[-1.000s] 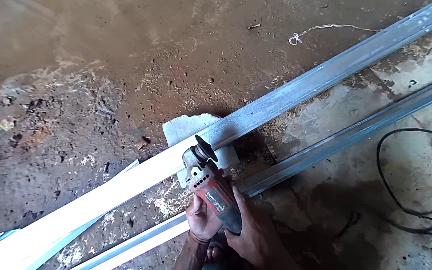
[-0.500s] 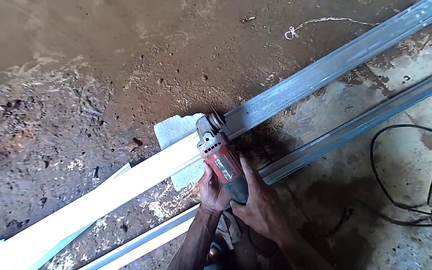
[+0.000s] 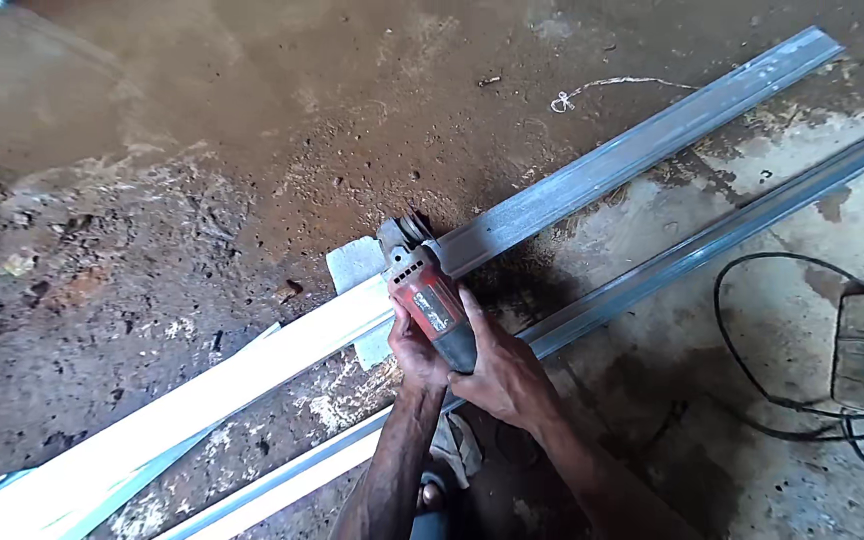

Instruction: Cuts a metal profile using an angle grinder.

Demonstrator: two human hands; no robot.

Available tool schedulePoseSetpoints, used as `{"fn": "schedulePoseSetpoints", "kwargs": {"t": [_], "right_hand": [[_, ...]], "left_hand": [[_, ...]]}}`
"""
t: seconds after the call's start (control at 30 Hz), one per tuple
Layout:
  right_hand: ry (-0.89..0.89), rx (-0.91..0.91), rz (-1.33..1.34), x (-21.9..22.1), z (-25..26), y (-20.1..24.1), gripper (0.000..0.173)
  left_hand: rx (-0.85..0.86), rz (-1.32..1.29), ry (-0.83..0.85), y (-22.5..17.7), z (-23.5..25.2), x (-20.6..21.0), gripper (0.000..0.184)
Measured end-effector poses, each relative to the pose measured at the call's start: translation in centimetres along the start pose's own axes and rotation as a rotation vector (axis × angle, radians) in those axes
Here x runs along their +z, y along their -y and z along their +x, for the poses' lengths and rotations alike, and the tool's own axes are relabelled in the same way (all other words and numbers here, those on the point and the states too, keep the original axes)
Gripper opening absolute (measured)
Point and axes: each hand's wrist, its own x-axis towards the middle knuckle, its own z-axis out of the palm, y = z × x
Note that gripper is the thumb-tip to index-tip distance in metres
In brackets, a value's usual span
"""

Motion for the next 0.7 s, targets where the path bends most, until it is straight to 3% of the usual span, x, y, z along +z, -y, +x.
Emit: {"fn": "schedulePoseSetpoints", "kwargs": {"t": [0.3, 0.4, 0.47, 0.53, 0.6, 0.63, 0.7], "right_hand": [[-0.005, 0.048, 0.011, 1.7, -0.8, 0.3, 0.111], [-0.034, 0.023, 0.067, 2.3, -1.1, -0.6, 0.106], [-0.076, 0.014, 0.121, 2.8, -1.4, -1.3, 0.102], [-0.102, 0.026, 0.149, 2.6, -1.6, -1.8, 0.101], [-0.114, 0.030, 0.137, 2.0, -1.3, -2.4, 0.101], [-0.102, 0.040, 0.123, 1.5, -1.1, -2.7, 0.100], [-0.087, 0.056, 0.091, 0.7, -0.4, -3.5, 0.100]], "left_hand": [[-0.112, 0.100, -0.107, -1.5, -1.3, 0.4, 0.077], [-0.157, 0.266, -0.132, -2.1, -2.3, 0.9, 0.088], [-0.065, 0.613, -0.075, -2.8, -3.3, 0.3, 0.078], [0.242, 1.151, 0.001, -4.5, -3.9, -1.7, 0.044], [0.543, 1.608, 0.026, -7.5, -3.8, -3.6, 0.053], [0.607, 1.801, 0.060, -9.1, -3.4, -4.2, 0.062], [0.578, 2.090, 0.174, -11.7, -1.5, -5.2, 0.077]]}}
